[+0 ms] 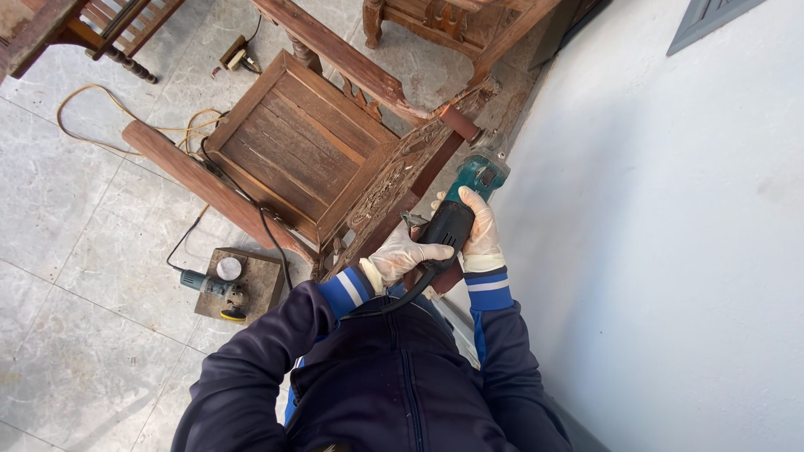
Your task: Use an angle grinder with a sanding attachment to sand the details of an old wooden chair.
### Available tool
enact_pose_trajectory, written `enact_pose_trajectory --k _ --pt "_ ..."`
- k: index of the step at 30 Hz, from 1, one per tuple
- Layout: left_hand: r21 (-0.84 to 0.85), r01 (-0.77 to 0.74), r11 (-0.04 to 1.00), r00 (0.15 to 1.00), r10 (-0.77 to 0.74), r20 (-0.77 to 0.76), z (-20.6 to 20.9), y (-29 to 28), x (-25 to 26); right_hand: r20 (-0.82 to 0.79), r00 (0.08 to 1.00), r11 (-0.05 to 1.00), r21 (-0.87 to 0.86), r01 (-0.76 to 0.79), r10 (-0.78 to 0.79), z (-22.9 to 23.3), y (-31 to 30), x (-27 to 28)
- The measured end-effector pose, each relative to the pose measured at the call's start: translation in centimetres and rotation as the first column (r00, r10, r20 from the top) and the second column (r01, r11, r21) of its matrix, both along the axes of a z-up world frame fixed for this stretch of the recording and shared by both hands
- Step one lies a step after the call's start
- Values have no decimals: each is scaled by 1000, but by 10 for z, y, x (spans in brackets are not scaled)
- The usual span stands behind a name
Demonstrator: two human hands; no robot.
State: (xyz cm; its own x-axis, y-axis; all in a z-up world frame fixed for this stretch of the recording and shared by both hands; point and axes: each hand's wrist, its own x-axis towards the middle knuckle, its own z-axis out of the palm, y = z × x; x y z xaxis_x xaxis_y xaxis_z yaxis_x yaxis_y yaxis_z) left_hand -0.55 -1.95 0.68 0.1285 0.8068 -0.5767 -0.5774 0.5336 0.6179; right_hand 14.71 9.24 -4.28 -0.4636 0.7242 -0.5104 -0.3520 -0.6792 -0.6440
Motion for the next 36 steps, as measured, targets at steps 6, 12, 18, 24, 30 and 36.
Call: enact_pose_trajectory --k 6,12,18,24,30,36 --pt "91 0 996 982 17 -186 -11 -40 -3 18 1000 1000 -28 8 -7 0 -41 -5" --pt "93 -17 996 996 25 -89 -15 -86 -5 8 1000 999 -28 -28 29 4 -87 -10" --pt "51 24 998 991 -17 -130 -2 -125 -13 32 999 1000 -19 -9 10 27 -132 -18" --pt "32 40 999 993 -36 -108 9 -166 -13 29 999 998 54 -37 36 32 -173 -16" --pt "-33 47 998 992 -50 -118 8 -220 -6 36 998 997 64 -50 48 38 -218 -19" --pt "-86 6 996 998 -11 -57 9 -237 3 12 996 996 -4 -88 88 24 -236 -8"
